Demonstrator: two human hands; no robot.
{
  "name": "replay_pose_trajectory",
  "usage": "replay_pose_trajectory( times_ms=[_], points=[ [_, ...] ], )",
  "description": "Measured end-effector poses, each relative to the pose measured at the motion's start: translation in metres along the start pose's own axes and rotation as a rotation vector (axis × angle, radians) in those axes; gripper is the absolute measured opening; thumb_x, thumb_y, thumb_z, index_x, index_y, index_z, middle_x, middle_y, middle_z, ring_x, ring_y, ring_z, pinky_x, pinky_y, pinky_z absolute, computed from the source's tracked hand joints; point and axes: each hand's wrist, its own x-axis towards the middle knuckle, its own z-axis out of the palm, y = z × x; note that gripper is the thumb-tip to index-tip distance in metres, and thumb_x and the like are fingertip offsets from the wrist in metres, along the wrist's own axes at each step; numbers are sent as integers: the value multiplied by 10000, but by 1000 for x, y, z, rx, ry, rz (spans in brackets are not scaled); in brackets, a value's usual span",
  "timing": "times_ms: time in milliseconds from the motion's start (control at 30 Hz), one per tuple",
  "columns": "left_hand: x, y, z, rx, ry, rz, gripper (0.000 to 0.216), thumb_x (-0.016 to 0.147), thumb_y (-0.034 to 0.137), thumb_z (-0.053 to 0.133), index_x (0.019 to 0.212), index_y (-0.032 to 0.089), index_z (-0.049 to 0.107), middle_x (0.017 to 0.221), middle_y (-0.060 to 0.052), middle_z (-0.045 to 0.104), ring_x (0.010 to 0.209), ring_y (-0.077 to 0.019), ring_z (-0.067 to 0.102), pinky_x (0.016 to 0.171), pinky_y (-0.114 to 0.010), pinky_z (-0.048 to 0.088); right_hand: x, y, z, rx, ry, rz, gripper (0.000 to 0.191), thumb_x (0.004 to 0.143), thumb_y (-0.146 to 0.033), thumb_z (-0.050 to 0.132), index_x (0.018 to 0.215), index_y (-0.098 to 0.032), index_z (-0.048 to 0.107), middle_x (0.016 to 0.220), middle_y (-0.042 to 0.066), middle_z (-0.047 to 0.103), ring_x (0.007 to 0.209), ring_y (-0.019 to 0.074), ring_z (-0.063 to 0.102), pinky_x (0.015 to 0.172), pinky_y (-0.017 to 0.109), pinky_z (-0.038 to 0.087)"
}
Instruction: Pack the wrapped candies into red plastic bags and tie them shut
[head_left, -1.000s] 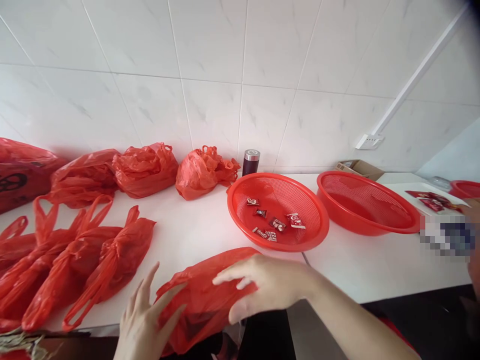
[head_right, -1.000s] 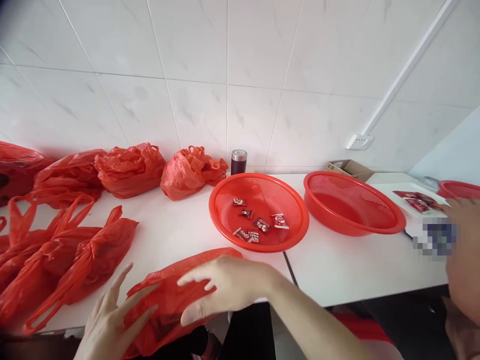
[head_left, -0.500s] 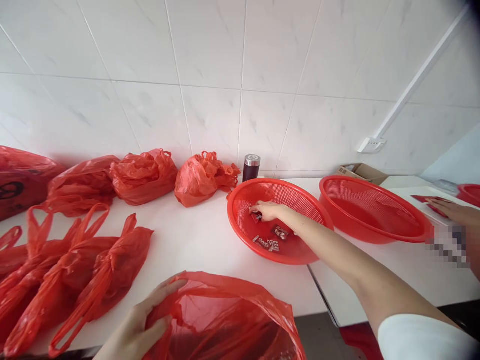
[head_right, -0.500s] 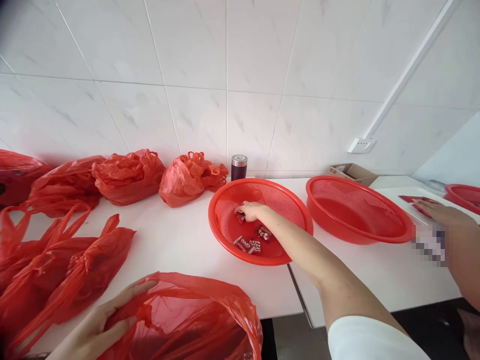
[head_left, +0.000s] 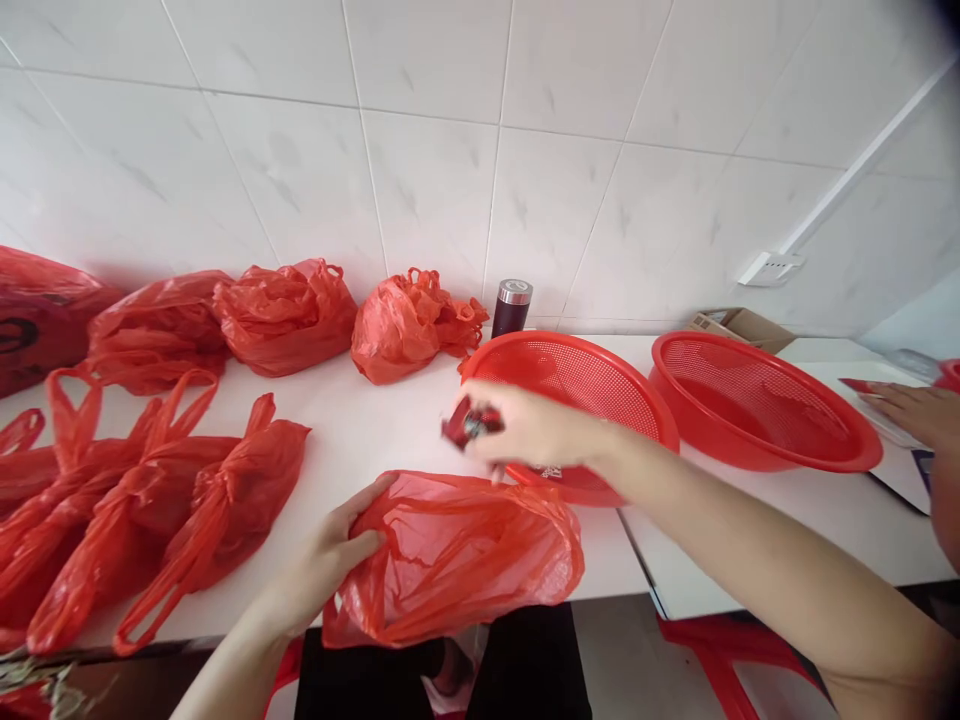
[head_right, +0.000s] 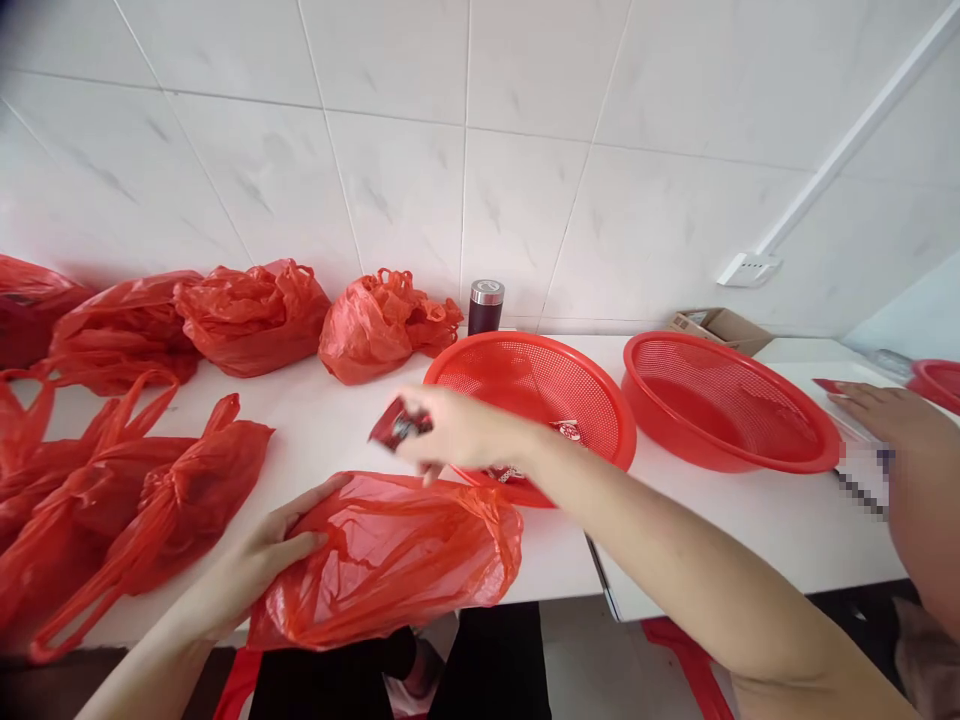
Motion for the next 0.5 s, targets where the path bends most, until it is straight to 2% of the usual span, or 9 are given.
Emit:
replay_pose_trajectory(
  times_ms=[67,133,233,333,433,500],
  points=[
    [3,2,4,-52,-18,-13,805,765,301,588,1500,146,299,1384,-113,559,1209,-270,565,998,-375,475,0,1,36,-71,-65,57,203,811,-186,548,997,-227,478,820,-32,597,628,99,624,549,192,489],
    [4,2,6,-89,-31,-21,837,758,270,582,1517,157,250,1318,-117,608,1080,-250,639,939,-377,510,4,10,61,-274,-46,104,189,811,-231,553,995,-220,508,872,5,633,700,141,635,572,219,471],
    [2,2,5,-69,-9,-21,846,747,246,577,1518,161,240,1279,-112,628,965,-222,668,872,-373,537,7,22,71,-513,-49,188,329,796,-307,596,1108,-212,549,1036,80,662,871,227,638,633,267,458],
    [-1,0,1,-21,3,13,806,754,240,569,1503,174,281,1369,-98,563,1058,-224,638,907,-362,525,5,19,54,-451,-20,208,533,781,-414,647,1264,-240,506,1178,97,637,936,248,637,651,275,468],
    [-3,-4,-2,32,30,76,751,800,278,562,1498,198,298,1462,-80,476,1248,-238,534,1012,-369,466,1,19,19,-286,134,165,444,880,-433,538,1286,-261,486,1176,80,641,808,181,654,617,256,481],
    [-4,-9,-3,96,65,142,714,828,330,567,1489,219,320,1504,-68,422,1345,-237,435,1073,-370,408,-4,30,-5,-353,250,214,436,888,-412,532,1297,-271,488,1224,93,610,806,177,653,639,268,490]
  ],
)
